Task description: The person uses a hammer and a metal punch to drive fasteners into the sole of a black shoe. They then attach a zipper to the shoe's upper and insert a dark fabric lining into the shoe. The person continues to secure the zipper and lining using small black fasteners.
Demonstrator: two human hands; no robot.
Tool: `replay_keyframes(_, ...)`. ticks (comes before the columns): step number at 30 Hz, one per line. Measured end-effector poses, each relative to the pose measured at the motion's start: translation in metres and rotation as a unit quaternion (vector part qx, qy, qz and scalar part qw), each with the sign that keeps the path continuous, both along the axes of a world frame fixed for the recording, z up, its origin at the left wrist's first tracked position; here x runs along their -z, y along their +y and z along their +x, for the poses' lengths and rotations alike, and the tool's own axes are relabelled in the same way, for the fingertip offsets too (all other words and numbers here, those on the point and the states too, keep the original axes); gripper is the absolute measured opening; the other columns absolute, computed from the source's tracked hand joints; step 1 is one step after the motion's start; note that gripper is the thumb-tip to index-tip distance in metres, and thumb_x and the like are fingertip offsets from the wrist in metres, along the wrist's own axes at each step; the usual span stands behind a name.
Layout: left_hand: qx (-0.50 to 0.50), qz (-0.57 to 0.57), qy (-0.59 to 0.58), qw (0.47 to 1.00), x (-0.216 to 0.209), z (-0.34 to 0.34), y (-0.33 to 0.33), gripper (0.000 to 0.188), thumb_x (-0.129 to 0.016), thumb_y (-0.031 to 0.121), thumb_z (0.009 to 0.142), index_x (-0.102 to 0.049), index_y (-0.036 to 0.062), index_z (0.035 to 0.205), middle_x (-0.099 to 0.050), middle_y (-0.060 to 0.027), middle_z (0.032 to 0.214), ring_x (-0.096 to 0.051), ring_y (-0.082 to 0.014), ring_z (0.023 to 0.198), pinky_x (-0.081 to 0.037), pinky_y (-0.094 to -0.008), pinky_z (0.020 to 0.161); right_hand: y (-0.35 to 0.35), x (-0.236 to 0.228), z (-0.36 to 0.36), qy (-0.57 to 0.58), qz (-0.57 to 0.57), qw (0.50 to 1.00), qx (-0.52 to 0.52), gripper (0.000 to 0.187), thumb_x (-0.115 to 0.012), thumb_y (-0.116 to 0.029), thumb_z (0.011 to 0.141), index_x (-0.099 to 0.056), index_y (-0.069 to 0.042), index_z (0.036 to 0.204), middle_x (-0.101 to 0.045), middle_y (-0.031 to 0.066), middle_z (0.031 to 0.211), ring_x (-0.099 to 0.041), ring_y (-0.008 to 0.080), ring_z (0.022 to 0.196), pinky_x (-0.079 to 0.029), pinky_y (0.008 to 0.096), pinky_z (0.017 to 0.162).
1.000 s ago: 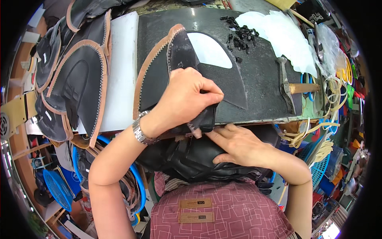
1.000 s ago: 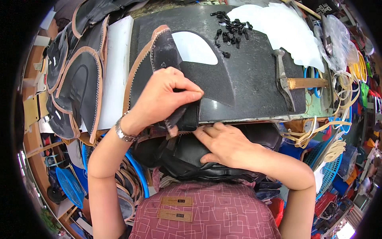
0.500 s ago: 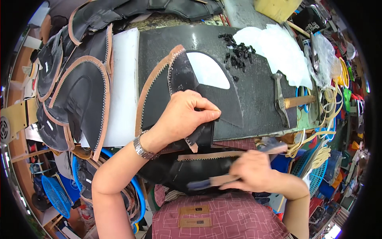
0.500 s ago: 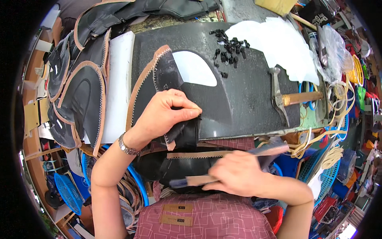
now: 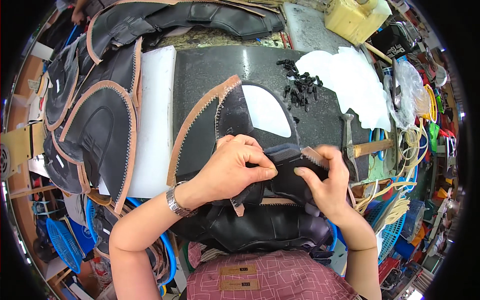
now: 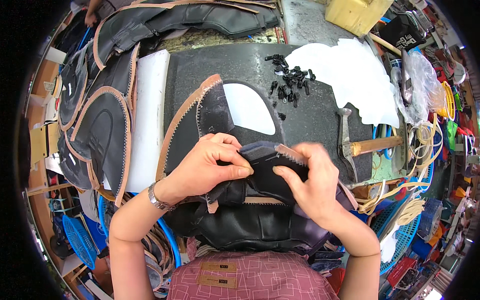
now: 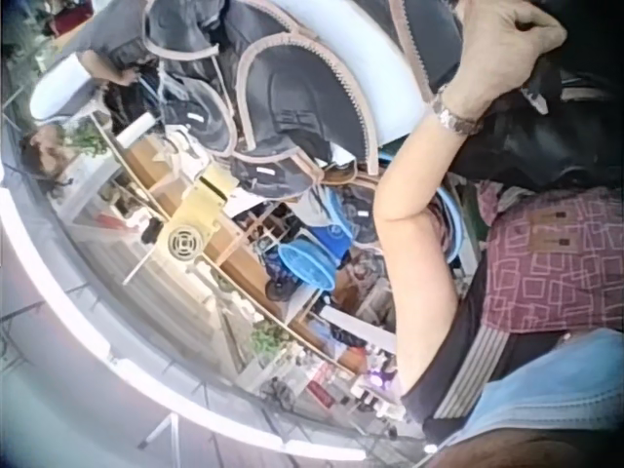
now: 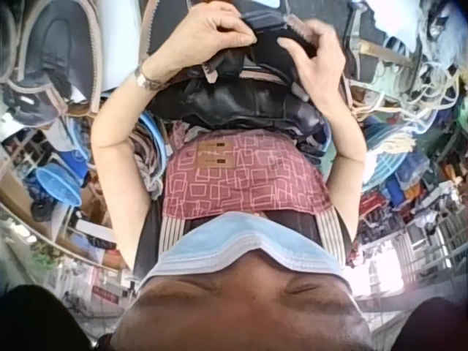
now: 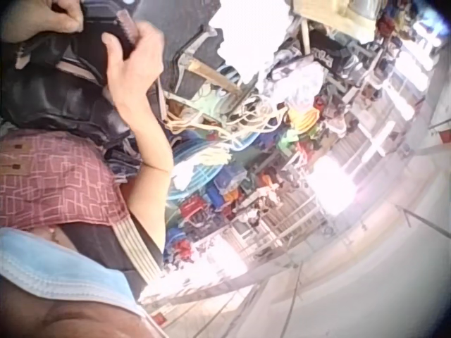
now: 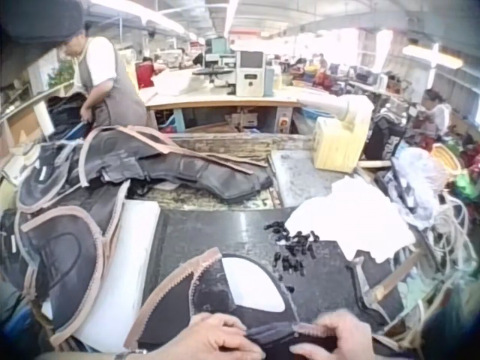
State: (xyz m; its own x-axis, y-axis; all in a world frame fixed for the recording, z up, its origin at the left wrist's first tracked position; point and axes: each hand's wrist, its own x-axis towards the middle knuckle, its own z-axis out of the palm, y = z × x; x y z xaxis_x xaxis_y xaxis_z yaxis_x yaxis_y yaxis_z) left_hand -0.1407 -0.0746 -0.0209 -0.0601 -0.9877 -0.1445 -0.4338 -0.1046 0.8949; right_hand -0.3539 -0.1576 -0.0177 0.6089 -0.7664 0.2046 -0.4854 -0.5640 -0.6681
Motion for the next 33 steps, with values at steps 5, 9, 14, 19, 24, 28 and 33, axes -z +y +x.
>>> replay_keyframes(5, 0.009, -0.031, 0.03, 0.999, 0.004, 0.0, 0.003, 0.009, -0.069, 0.023, 0.077, -0.072, 0.0145, 0.081, -0.062, 0.0022, 0.081, -0.051, -0.0148, 0.096, -0.025, -0.0358, 0.096, -0.03, -0.024, 0.038, 0.028, -0.199, 0.929, -0.312, 0.035, -0.07, -0.02, 0.069, -0.06, -0.006, 0.099, -0.061, 0.005, 0.092, -0.057, 0.0233, 0.093, -0.044, 0.0406, 0.086)
replay_keyframes(9, 0.012, -0.054, 0.019, 0.998, 0.003, 0.002, 0.004, 0.009, -0.071, 0.018, 0.076, -0.072, 0.012, 0.082, -0.063, 0.0023, 0.082, -0.053, -0.0144, 0.096, -0.031, -0.0341, 0.093, -0.046, -0.015, 0.034, 0.093, -0.03, 0.925, -0.367, 0.026, -0.07, -0.023, 0.073, -0.062, -0.007, 0.091, -0.06, 0.0075, 0.077, -0.06, 0.0259, 0.075, -0.046, 0.0362, 0.063)
replay_keyframes(14, -0.076, 0.046, 0.168, 0.982, -0.005, 0.005, 0.0, 0.009, -0.068, 0.009, 0.079, -0.071, 0.004, 0.086, -0.064, -0.0022, 0.08, -0.057, -0.0111, 0.082, -0.044, -0.0256, 0.077, -0.045, -0.013, 0.028, 0.042, 0.078, 0.942, -0.323, 0.017, -0.07, -0.019, 0.074, -0.064, -0.004, 0.077, -0.059, 0.0089, 0.066, -0.059, 0.0272, 0.061, -0.045, 0.0364, 0.054)
replay_keyframes(19, -0.124, 0.107, 0.225, 0.961, -0.011, 0.001, -0.003, 0.01, -0.065, 0.008, 0.083, -0.069, -0.0006, 0.087, -0.064, -0.0019, 0.079, -0.055, -0.0062, 0.074, -0.045, -0.0214, 0.068, -0.045, -0.018, 0.027, 0.037, 0.116, 0.935, -0.333, 0.016, -0.07, -0.019, 0.074, -0.065, -0.004, 0.077, -0.06, 0.0092, 0.066, -0.06, 0.0274, 0.062, -0.046, 0.0362, 0.055)
replay_keyframes(24, -0.118, 0.134, 0.239, 0.954, -0.015, 0.004, -0.005, 0.012, -0.063, 0.009, 0.084, -0.069, -0.0015, 0.087, -0.062, 0.0001, 0.079, -0.053, -0.0047, 0.074, -0.043, -0.0206, 0.069, -0.044, -0.018, 0.026, 0.059, 0.138, 0.928, -0.342, 0.017, -0.068, -0.022, 0.075, -0.066, -0.005, 0.077, -0.061, 0.01, 0.068, -0.061, 0.028, 0.064, -0.046, 0.037, 0.057)
replay_keyframes(28, -0.111, 0.137, 0.224, 0.958, -0.018, 0.004, -0.006, 0.012, -0.063, 0.009, 0.084, -0.068, -0.0015, 0.087, -0.061, 0.0004, 0.079, -0.051, -0.0048, 0.074, -0.042, -0.0201, 0.069, -0.044, -0.017, 0.028, 0.067, 0.149, 0.928, -0.334, 0.02, -0.066, -0.025, 0.076, -0.066, -0.005, 0.078, -0.062, 0.011, 0.07, -0.061, 0.0291, 0.066, -0.046, 0.0382, 0.059)
replay_keyframes(33, -0.1, 0.123, 0.215, 0.964, -0.014, 0.005, -0.005, 0.011, -0.063, 0.007, 0.084, -0.068, -0.002, 0.086, -0.06, -0.0005, 0.08, -0.052, -0.0058, 0.075, -0.042, -0.0204, 0.068, -0.045, -0.02, 0.031, 0.096, 0.159, 0.926, -0.33, 0.023, -0.065, -0.027, 0.076, -0.067, -0.005, 0.08, -0.064, 0.0118, 0.072, -0.062, 0.03, 0.068, -0.046, 0.0387, 0.06)
